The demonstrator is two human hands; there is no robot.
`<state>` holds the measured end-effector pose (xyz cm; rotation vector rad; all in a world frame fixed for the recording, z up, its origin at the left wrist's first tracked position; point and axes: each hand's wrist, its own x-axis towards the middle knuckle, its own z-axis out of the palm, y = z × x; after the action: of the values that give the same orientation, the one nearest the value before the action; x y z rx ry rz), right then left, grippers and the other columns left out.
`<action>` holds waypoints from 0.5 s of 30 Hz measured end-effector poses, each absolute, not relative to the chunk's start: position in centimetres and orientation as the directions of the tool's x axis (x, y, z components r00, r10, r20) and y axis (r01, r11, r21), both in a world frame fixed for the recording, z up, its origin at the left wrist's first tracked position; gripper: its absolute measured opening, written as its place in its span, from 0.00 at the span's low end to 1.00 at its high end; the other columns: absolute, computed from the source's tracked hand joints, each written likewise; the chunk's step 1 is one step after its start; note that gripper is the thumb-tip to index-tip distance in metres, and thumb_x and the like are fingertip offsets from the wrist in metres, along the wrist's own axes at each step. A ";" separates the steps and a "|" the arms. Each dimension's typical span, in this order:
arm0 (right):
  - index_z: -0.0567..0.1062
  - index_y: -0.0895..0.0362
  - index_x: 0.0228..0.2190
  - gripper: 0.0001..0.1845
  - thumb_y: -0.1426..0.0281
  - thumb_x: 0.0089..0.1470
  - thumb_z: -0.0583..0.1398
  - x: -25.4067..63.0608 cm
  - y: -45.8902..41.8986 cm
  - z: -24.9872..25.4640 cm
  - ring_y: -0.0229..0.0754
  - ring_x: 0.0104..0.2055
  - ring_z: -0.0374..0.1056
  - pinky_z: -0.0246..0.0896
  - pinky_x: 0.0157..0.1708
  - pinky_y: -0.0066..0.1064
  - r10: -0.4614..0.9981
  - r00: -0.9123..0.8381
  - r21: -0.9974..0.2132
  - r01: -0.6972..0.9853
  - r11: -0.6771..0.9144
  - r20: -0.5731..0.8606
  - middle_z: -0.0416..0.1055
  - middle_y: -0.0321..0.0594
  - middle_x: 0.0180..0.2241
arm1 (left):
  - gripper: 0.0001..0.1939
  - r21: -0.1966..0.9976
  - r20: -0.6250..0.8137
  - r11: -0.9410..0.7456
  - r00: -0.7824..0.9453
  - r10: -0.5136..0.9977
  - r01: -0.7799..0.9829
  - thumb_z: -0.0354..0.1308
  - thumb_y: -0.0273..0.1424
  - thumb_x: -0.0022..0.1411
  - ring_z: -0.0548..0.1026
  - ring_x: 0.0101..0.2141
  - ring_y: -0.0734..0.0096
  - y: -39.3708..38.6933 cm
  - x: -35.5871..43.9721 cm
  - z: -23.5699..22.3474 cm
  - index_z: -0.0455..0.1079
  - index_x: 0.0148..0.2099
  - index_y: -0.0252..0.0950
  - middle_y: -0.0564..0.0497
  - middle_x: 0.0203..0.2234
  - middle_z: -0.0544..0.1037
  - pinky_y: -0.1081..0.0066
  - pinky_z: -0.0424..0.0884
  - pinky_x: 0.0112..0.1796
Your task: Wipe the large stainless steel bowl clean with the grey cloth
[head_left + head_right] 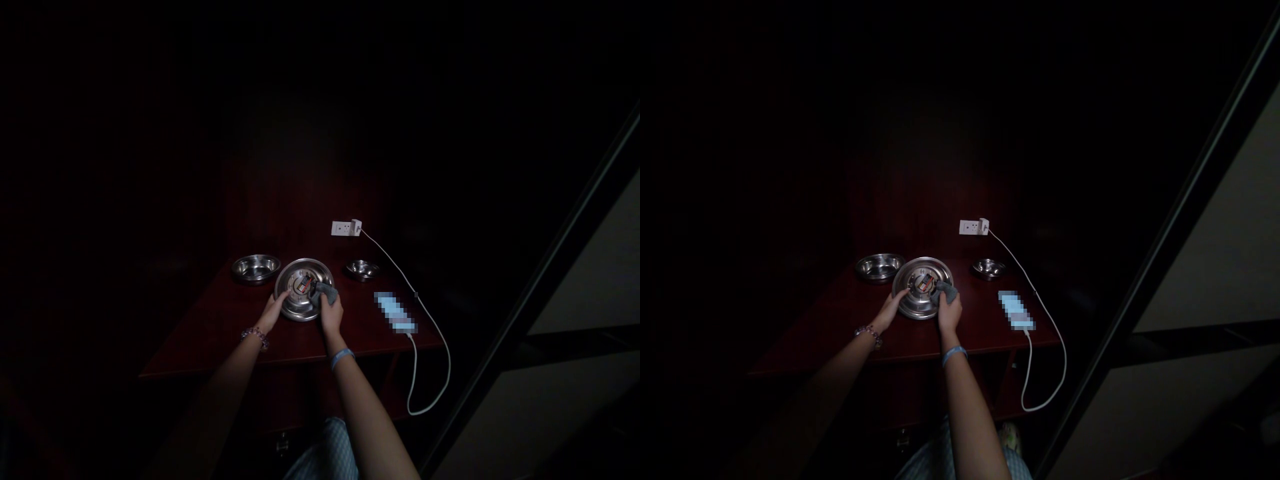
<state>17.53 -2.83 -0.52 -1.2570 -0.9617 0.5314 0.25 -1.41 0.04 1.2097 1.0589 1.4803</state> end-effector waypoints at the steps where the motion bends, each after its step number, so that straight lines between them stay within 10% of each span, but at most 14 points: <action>1: 0.78 0.57 0.38 0.18 0.59 0.49 0.61 17.5 -2.8 -0.5 0.49 0.41 0.75 0.66 0.43 0.35 0.800 0.514 -0.951 0.166 0.262 0.311 0.80 0.46 0.39 | 0.23 0.965 0.200 -0.213 -0.097 0.975 -0.154 0.60 0.42 0.60 0.73 0.56 0.54 -1.5 0.3 0.1 0.73 0.53 0.34 0.41 0.53 0.78 0.57 0.62 0.60; 15: 0.79 0.62 0.41 0.23 0.57 0.53 0.59 17.5 -3.1 0.0 0.51 0.43 0.76 0.67 0.45 0.36 0.780 0.544 -0.950 0.137 0.282 0.310 0.80 0.52 0.41 | 0.28 0.946 0.297 -0.298 -0.026 0.955 -0.127 0.63 0.38 0.58 0.72 0.56 0.57 -2.2 0.6 0.5 0.67 0.59 0.36 0.43 0.55 0.76 0.62 0.68 0.56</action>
<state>17.55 -3.09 0.05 -1.2357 -0.9315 0.5268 0.58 -2.21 0.47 1.3225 0.9571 1.4908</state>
